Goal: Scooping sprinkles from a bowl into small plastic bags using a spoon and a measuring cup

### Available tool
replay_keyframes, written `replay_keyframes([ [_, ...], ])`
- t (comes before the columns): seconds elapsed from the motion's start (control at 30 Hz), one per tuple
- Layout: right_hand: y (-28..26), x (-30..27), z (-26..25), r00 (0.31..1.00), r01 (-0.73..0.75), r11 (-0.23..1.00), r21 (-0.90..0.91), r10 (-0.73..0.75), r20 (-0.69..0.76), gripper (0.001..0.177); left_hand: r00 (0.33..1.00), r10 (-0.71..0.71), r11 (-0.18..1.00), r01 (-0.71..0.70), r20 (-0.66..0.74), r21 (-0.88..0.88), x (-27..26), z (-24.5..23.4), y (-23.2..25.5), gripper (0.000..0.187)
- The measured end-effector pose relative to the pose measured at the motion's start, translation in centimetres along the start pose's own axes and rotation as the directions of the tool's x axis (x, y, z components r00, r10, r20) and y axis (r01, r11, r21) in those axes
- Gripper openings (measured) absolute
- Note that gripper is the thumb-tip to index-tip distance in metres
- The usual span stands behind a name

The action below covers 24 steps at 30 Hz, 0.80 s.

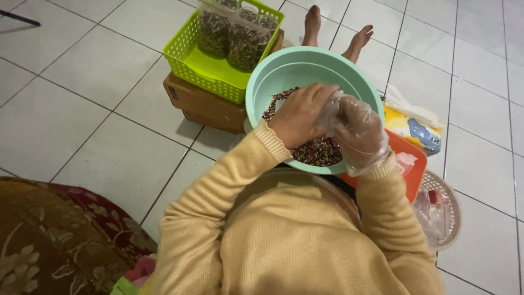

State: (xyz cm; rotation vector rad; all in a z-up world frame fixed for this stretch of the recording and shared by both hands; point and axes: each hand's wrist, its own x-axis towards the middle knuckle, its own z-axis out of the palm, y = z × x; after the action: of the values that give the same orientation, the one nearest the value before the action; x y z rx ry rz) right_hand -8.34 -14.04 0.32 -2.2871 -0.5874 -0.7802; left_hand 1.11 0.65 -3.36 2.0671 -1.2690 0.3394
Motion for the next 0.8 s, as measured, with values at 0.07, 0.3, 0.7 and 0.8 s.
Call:
replay_keyframes([
  [0.07, 2.5, -0.7, 0.5, 0.999, -0.008, 1.0, -0.007, 0.008, -0.031, 0.017, 0.999, 0.024, 1.0, -0.024, -0.042, 0.009, 0.1, 0.6, -0.7, 0.073],
  [0.3, 8.7, -1.6, -1.4, 0.997, -0.025, 0.982, -0.188, 0.01, -0.077, 0.014, 0.95, 0.141, 0.968, -0.074, -0.277, 0.238, 2.1, 4.8, -7.8, 0.069],
  [0.7, 5.6, 1.8, 0.3, 0.358, -0.365, 0.568, -0.738, 0.817, 0.452, 0.02, 0.926, -0.317, 0.946, 0.293, -0.205, -0.139, 1.1, 0.5, -7.9, 0.063],
  [0.8, 5.6, 2.2, 0.4, 0.372, -0.253, 0.601, -0.758, 0.784, 0.498, 0.028, 0.936, -0.274, 0.961, 0.26, -0.222, -0.092, 1.0, 0.8, -8.6, 0.064],
])
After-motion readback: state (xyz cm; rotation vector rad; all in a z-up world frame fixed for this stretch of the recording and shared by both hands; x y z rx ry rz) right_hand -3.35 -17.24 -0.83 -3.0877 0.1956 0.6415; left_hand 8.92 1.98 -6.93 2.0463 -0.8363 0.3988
